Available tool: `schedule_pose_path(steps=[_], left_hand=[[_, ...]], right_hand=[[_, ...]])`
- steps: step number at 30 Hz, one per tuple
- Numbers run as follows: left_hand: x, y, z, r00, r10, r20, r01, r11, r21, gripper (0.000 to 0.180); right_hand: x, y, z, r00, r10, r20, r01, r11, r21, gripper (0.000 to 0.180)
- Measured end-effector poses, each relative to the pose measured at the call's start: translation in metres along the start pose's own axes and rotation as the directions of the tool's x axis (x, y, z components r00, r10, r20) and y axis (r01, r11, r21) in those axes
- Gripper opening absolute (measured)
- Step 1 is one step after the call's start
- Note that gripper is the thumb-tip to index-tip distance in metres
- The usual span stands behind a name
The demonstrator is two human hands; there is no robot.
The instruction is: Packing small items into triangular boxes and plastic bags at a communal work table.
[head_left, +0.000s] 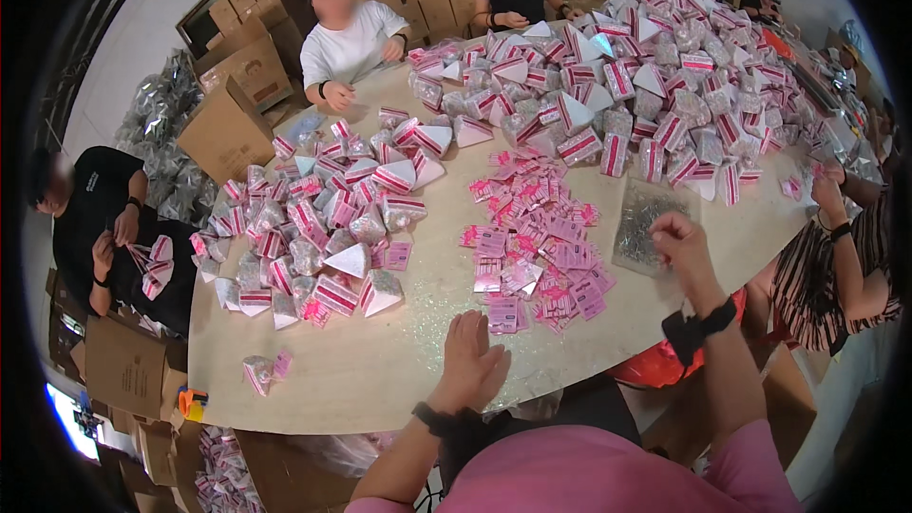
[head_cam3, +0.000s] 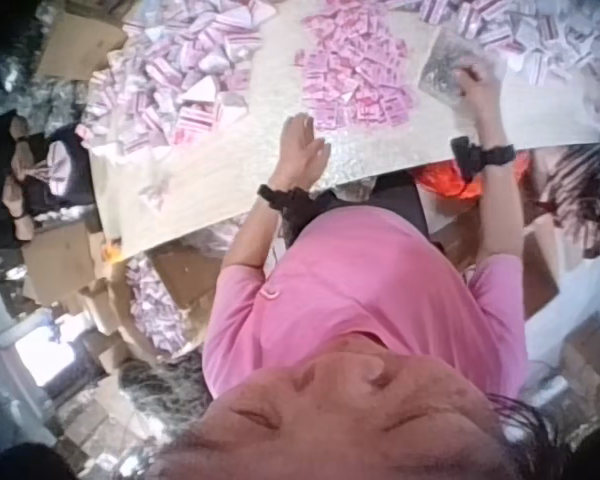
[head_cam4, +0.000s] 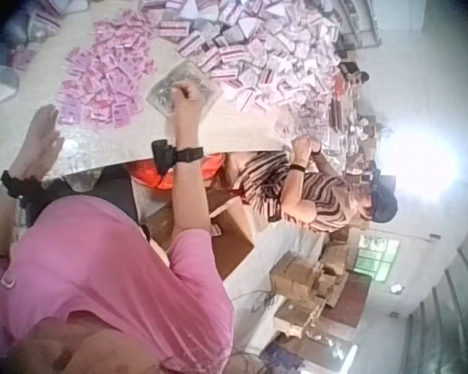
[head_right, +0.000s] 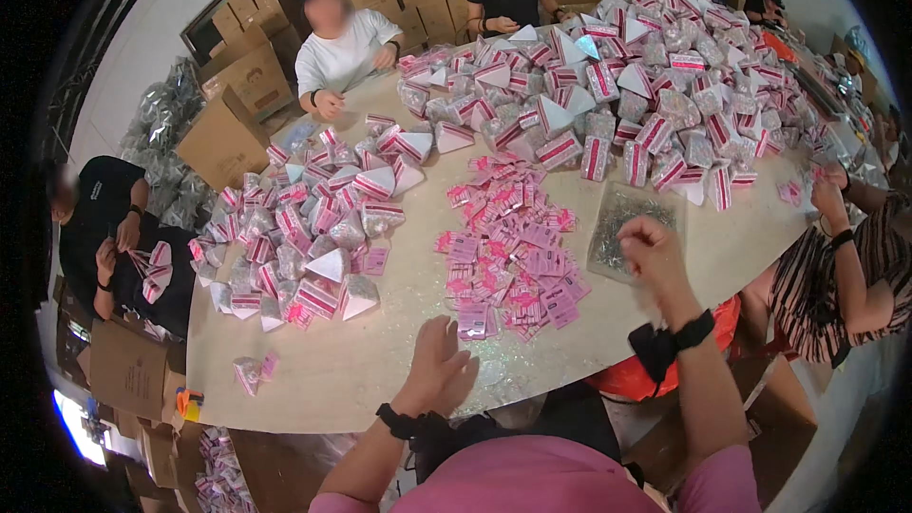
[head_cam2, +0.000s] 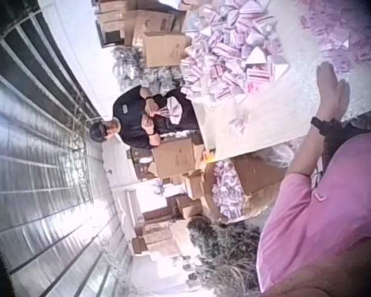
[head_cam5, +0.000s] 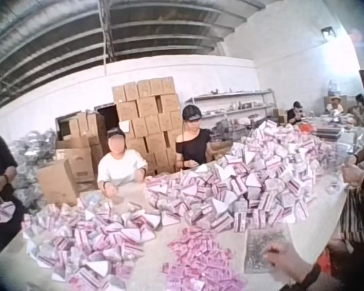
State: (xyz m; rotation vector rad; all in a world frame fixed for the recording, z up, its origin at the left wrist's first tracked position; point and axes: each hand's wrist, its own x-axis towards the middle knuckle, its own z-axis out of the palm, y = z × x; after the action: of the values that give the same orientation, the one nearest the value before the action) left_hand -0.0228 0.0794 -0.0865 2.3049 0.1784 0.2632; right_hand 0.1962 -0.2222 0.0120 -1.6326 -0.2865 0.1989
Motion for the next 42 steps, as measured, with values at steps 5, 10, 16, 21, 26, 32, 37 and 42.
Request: schedule_pose_path(steps=[5,10,16,21,26,32,37,42], left_hand=[[0.011,0.015,0.017,0.997,0.065,-0.029,-0.055,0.958,0.282,0.067],[0.028,0.033,0.011,0.986,0.167,0.019,-0.163,0.925,0.344,0.049],[0.097,0.001,-0.002,0.964,0.011,-0.267,0.040,0.983,0.182,0.029],[0.144,-0.030,-0.014,0.923,-0.082,-0.375,0.143,0.980,0.137,0.034],[0.170,-0.045,-0.024,0.927,-0.153,-0.342,0.256,0.925,0.280,0.038],[0.183,-0.029,-0.035,0.991,-0.134,0.020,0.099,0.821,0.562,0.048],[0.189,-0.051,-0.037,0.999,-0.005,-0.043,0.028,0.846,0.533,0.020],[0.163,-0.036,-0.056,0.973,-0.110,-0.203,0.092,0.991,-0.097,0.018]], right_hand=[[-0.047,0.028,0.050,0.985,0.157,0.072,-0.167,0.969,0.183,0.005],[-0.068,0.066,0.070,0.966,0.258,0.031,-0.259,0.945,0.199,0.006],[-0.082,0.102,0.080,0.980,0.193,-0.037,-0.190,0.979,0.076,0.006],[-0.084,0.106,0.083,0.993,0.105,-0.058,-0.106,0.994,-0.019,0.008],[-0.085,0.105,0.085,0.996,0.030,-0.090,-0.045,0.984,-0.171,0.008],[-0.084,0.116,0.086,0.993,0.012,-0.119,-0.039,0.973,-0.228,0.007],[-0.085,0.114,0.085,0.990,-0.090,-0.110,0.050,0.945,-0.325,0.008],[-0.085,0.111,0.085,0.986,-0.127,-0.110,0.074,0.917,-0.393,0.009]])
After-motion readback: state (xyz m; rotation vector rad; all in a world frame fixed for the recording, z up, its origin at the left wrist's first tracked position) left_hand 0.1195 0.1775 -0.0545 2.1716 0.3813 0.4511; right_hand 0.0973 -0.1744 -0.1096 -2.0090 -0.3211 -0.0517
